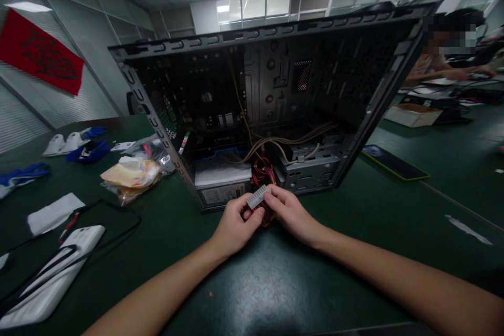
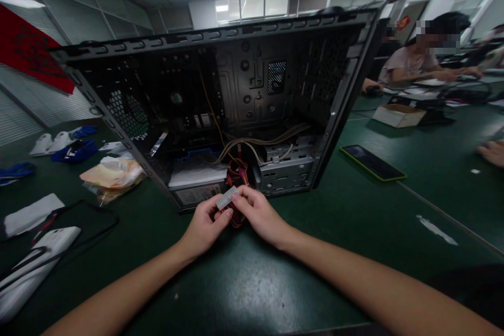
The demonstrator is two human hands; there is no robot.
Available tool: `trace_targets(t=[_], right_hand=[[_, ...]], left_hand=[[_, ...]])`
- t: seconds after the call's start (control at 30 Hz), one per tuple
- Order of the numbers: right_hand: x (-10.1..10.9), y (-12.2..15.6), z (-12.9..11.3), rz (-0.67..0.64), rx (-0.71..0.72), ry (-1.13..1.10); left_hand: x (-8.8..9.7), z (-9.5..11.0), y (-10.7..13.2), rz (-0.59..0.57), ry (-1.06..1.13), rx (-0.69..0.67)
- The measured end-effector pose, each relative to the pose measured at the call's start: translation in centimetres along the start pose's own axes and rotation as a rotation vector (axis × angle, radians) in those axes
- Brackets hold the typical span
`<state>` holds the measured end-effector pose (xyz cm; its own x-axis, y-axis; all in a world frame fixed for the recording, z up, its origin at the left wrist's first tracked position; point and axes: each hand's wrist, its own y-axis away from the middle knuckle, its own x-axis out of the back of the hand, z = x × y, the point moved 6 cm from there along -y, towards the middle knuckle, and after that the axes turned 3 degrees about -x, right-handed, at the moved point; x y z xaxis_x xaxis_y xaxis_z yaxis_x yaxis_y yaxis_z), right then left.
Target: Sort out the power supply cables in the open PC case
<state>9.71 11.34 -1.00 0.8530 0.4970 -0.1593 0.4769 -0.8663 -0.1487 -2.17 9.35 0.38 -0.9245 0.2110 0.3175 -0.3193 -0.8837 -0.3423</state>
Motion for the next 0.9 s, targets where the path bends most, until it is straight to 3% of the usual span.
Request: trace_targets(t=[0.4,0.7,0.9], right_hand=[[0.1,-0.1,0.3,-0.009,0.013,-0.015],[-0.5,0.1,-0.1,-0.070,-0.018,-0.133],[-0.3,0.3,0.1,-0.042,-0.041,-0.202]], left_hand=[[-0.1,-0.2,-0.2,-0.138,-0.129,-0.058],[0.0,0.8,0.1,-0.034,-0.105,-0.062],[-0.1,0.0,0.0,0.019,0.051,-0.022]])
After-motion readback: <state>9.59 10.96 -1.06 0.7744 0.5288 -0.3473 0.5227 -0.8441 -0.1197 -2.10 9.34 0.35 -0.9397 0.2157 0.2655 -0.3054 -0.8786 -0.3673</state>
